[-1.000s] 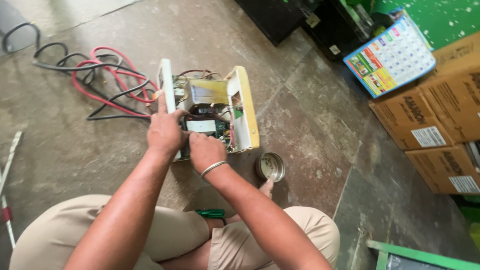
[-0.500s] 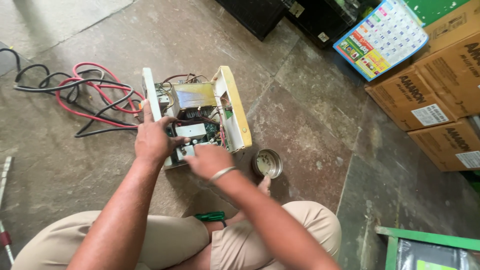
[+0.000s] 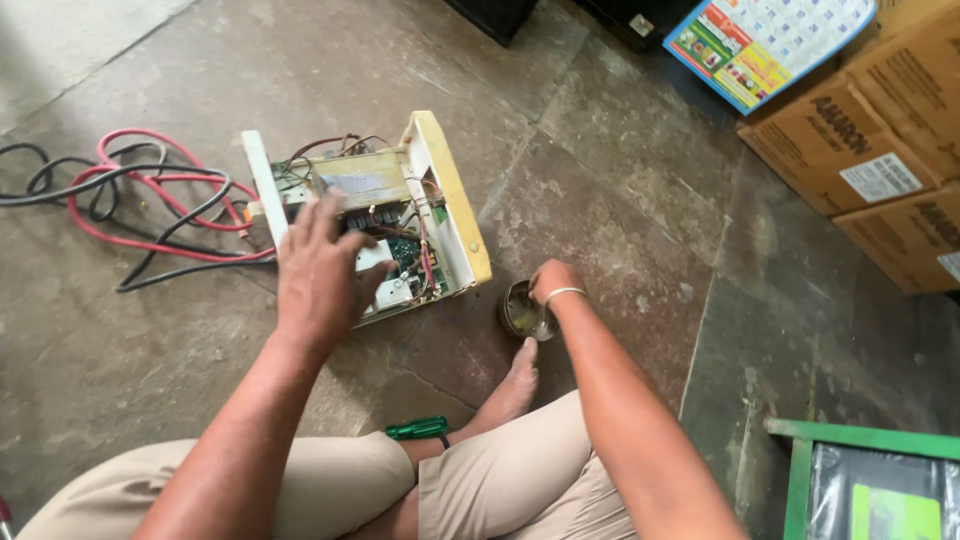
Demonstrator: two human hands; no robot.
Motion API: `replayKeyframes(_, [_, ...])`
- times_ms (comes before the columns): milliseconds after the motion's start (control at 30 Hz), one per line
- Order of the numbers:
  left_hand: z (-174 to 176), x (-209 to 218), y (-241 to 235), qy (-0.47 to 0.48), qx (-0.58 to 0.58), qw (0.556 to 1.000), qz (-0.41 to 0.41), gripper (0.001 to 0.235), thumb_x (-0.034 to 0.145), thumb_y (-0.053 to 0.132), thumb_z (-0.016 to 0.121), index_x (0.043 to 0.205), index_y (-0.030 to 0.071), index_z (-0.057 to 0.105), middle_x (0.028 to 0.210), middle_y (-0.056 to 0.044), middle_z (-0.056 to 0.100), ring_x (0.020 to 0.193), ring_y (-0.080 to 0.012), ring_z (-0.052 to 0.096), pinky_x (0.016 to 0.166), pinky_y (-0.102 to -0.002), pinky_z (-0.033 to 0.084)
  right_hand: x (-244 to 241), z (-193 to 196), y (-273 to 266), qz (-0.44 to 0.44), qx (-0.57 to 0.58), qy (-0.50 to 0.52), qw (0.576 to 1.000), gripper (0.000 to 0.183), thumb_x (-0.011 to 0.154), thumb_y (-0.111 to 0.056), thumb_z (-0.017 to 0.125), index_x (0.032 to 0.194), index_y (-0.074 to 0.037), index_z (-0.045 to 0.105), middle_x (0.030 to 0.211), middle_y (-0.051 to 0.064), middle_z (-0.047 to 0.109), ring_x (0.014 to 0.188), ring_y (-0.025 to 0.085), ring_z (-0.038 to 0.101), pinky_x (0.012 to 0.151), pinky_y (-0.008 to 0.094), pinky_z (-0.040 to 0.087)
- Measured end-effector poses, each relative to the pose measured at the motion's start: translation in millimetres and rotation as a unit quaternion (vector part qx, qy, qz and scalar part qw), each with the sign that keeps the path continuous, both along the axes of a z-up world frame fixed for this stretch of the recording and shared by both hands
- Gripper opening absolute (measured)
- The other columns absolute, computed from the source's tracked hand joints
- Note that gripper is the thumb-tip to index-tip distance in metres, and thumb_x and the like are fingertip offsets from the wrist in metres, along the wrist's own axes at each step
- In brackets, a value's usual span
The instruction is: The person sits on the floor and uses a screwdriver to tighten screws on the internal components of an open electronic device. They also use their fingers to adjust wires and components inside the casing.
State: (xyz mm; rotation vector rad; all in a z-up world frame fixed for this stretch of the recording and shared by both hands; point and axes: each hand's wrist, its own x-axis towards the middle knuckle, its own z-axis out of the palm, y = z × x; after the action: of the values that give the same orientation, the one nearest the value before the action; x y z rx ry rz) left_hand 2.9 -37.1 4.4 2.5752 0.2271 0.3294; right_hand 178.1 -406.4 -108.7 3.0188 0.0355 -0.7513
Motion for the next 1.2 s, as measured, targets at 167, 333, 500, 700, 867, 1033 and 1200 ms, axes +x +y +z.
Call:
replayKeyframes(167, [-10,2,-10,-0.027,-0.021,0.992,-0.125,0.017,0.089,0.015,0.068,0.103,0.015,0.078,0.141,-0.009,0.062,0.144,-0.0357,0.042,0.115,-0.050,0.035,-13,-3,19,-0.036,-0.049,-0.031,0.998,0.028,0.080,-0.015,0.081,0.107,-0.007,0.079,0.115,0.023,0.071,0.111,0.041,0.068,0.095,0.048,0.056])
replayKeyframes(333, [-16,-1,-6,-0.024,-0.033,0.986,-0.160,0.025,0.084,0.010,0.067,0.106,0.017,0.078,0.135,-0.008,0.065,0.140,-0.0358,0.045,0.115,-0.047,0.034,-25,-17,22,-0.030,-0.040,-0.061,0.997,0.023,0.087,-0.010,0.069,0.108,-0.007,0.079,0.116,0.024,0.072,0.111,0.043,0.069,0.094,0.050,0.057])
replayKeyframes(500, [-13,-3,-2,0.008,-0.012,0.990,-0.137,0.023,0.082,0.015,0.073,0.105,0.018,0.078,0.132,-0.007,0.065,0.142,-0.0347,0.042,0.118,-0.050,0.029,-28,4,39,-0.014,-0.059,-0.062,0.996,0.023,0.087,-0.010,0.066,0.106,-0.007,0.078,0.113,0.024,0.071,0.109,0.043,0.067,0.090,0.051,0.056])
replayKeyframes(700, [-10,-4,-3,0.088,-0.015,0.988,-0.126,0.038,0.071,0.027,0.086,0.107,0.020,0.077,0.136,-0.007,0.059,0.144,-0.0360,0.035,0.120,-0.057,0.021,-33,123,63,0.036,0.219,-0.034,0.974,0.021,0.082,-0.012,0.076,0.103,-0.009,0.082,0.096,0.014,0.081,0.084,0.025,0.076,0.078,0.037,0.060])
replayKeyframes(867, [-9,-4,-4,0.069,-0.022,0.992,-0.101,0.039,0.068,0.024,0.086,0.106,0.021,0.077,0.136,-0.011,0.059,0.144,-0.0391,0.035,0.118,-0.058,0.022,-74,145,132,0.144,0.429,-0.043,0.891,0.019,0.086,-0.011,0.076,0.104,-0.013,0.080,0.097,0.004,0.078,0.085,0.017,0.075,0.077,0.029,0.058])
replayKeyframes(1033, [-16,-2,16,-0.035,-0.044,0.996,-0.076,0.040,0.073,0.018,0.082,0.112,0.017,0.075,0.135,-0.017,0.060,0.141,-0.0456,0.039,0.117,-0.053,0.030,-96,133,184,0.327,0.410,-0.119,0.843,0.021,0.084,-0.007,0.075,0.103,-0.014,0.080,0.095,0.005,0.077,0.090,0.025,0.073,0.081,0.035,0.058])
replayKeyframes(1200, [-30,0,20,-0.041,-0.050,0.996,-0.067,0.038,0.076,0.021,0.081,0.113,0.016,0.074,0.134,-0.017,0.061,0.140,-0.0453,0.040,0.120,-0.049,0.031,-101,129,188,0.419,0.398,-0.188,0.794,0.025,0.079,0.003,0.072,0.099,-0.011,0.078,0.095,0.005,0.077,0.099,0.026,0.072,0.087,0.038,0.057])
